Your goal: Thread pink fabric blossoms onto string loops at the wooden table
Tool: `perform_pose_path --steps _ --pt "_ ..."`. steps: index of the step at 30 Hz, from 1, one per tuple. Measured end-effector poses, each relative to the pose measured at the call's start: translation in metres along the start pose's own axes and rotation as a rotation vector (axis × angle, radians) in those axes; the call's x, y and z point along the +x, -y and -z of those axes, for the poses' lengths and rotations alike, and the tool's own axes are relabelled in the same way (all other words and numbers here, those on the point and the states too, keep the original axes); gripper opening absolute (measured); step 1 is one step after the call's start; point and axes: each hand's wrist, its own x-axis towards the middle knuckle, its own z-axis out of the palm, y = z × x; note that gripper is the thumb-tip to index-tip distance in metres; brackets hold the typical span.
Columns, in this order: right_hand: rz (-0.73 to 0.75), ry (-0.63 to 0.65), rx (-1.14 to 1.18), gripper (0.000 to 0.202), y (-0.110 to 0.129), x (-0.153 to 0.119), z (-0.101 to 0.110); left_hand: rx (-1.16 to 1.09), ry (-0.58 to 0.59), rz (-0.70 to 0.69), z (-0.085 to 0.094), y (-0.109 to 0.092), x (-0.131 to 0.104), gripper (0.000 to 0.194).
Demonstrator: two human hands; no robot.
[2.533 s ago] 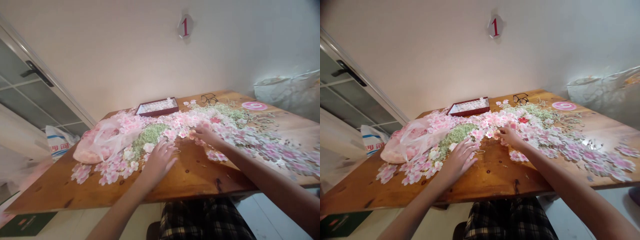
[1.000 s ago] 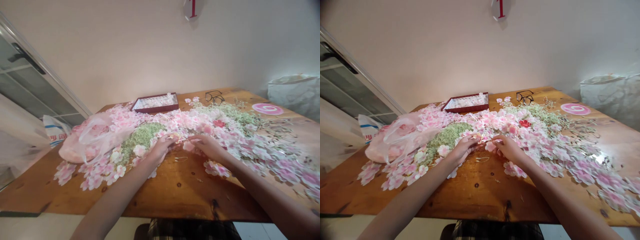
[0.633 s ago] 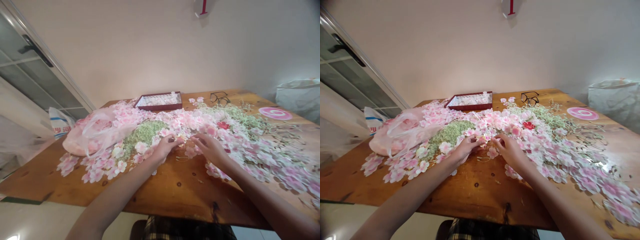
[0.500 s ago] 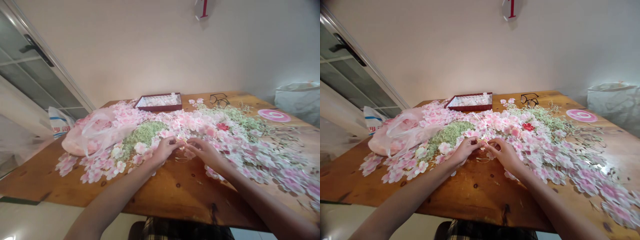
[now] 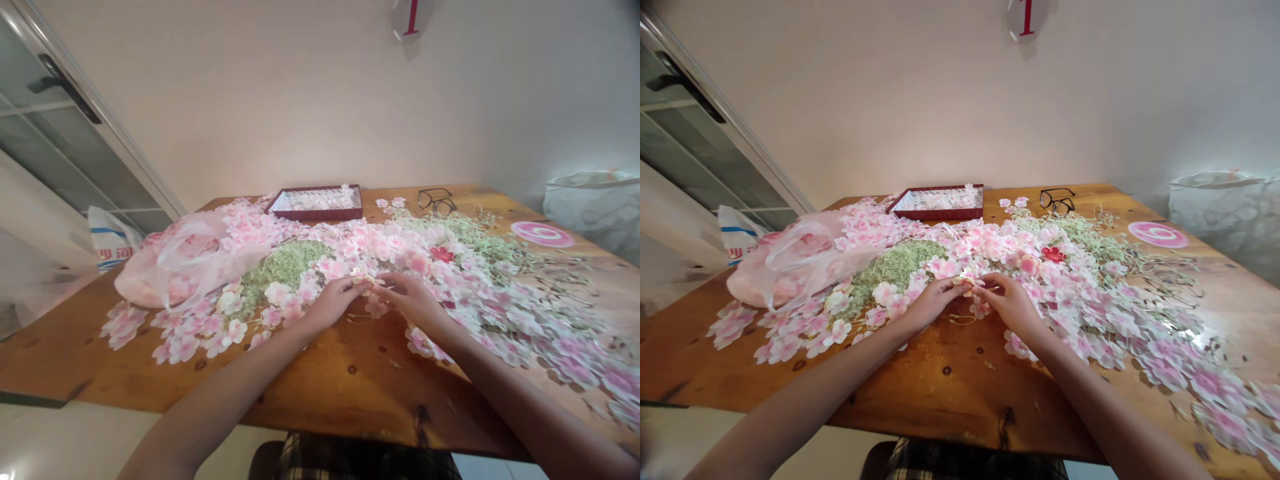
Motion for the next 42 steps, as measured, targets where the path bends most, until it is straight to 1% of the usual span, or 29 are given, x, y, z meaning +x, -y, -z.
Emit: perform_pose_path --steps 2,4,8,9,11,13,15,16,17,18,20,22,23,25,27,29,31,34,36,38,42 --pt "-0.026 0.000 0.039 0.025 0.001 0.000 0.001 0.003 0.022 -0.037 0.000 -0.003 0.001 0.026" --pt "-0.064 -0.004 0.071 0.023 0.003 0.000 0.002 -0.006 0.020 -0.046 0.002 -0.006 0.002 0.025" --pt "-0.155 -0.067 0.122 0.020 0.006 0.001 0.004 -0.034 -0.079 0.031 0.015 -0.008 0.004 0.031" --pt "-0.182 -0.084 0.139 0.019 0.006 0.001 0.005 -0.005 -0.080 0.061 0.019 -0.007 0.005 0.034" --pt "-0.236 -0.103 0.187 0.018 0.006 0.001 0.006 0.119 -0.046 0.092 0.027 -0.005 0.006 0.039" --pt "-0.269 -0.096 0.255 0.017 0.006 0.001 0.006 0.268 -0.059 0.023 0.030 -0.005 0.006 0.038" --pt "-0.280 -0.067 0.318 0.016 0.005 0.001 0.005 0.361 -0.118 -0.110 0.028 -0.007 0.005 0.030" --pt "-0.277 -0.048 0.342 0.016 0.005 0.001 0.005 0.371 -0.129 -0.164 0.024 -0.009 0.004 0.027" --pt "-0.273 -0.030 0.356 0.016 0.005 0.000 0.004 0.355 -0.115 -0.191 0.020 -0.011 0.002 0.026" --pt "-0.268 -0.008 0.361 0.015 0.005 0.000 0.003 0.322 -0.075 -0.187 0.016 -0.013 0.000 0.026" --pt "-0.250 0.048 0.344 0.015 0.005 -0.001 0.002 0.239 0.015 -0.121 0.009 -0.015 -0.003 0.026" --pt "-0.220 0.071 0.274 0.018 0.006 -0.001 0.002 0.168 0.026 -0.061 0.005 -0.014 -0.005 0.024" --pt "-0.191 0.045 0.192 0.020 0.006 0.000 0.004 0.139 0.000 -0.041 0.004 -0.013 -0.004 0.023" --pt "-0.090 -0.057 -0.058 0.024 0.005 0.002 0.009 0.086 -0.064 -0.009 0.006 -0.009 -0.002 0.022" --pt "0.037 -0.108 -0.355 0.024 0.002 0.003 0.015 0.027 -0.091 0.041 0.008 -0.006 0.000 0.023" --pt "0.120 -0.069 -0.590 0.023 -0.004 0.003 0.019 -0.042 -0.078 0.097 0.010 -0.005 0.002 0.024" --pt "0.138 -0.019 -0.733 0.022 -0.010 0.003 0.020 -0.090 -0.080 0.145 0.012 -0.004 0.003 0.025" --pt "0.152 0.025 -0.800 0.015 -0.018 0.003 0.018 -0.116 -0.087 0.156 0.012 -0.004 0.004 0.024" --pt "0.176 0.008 -0.786 0.012 -0.018 0.004 0.016 -0.155 -0.058 0.137 0.012 -0.003 0.004 0.024" --pt "0.167 -0.037 -0.726 0.011 -0.016 0.005 0.016 -0.199 -0.039 0.115 0.012 -0.002 0.004 0.024" --pt "0.041 -0.080 -0.522 0.014 -0.008 0.007 0.020 -0.155 -0.069 0.081 0.013 -0.005 0.004 0.023"
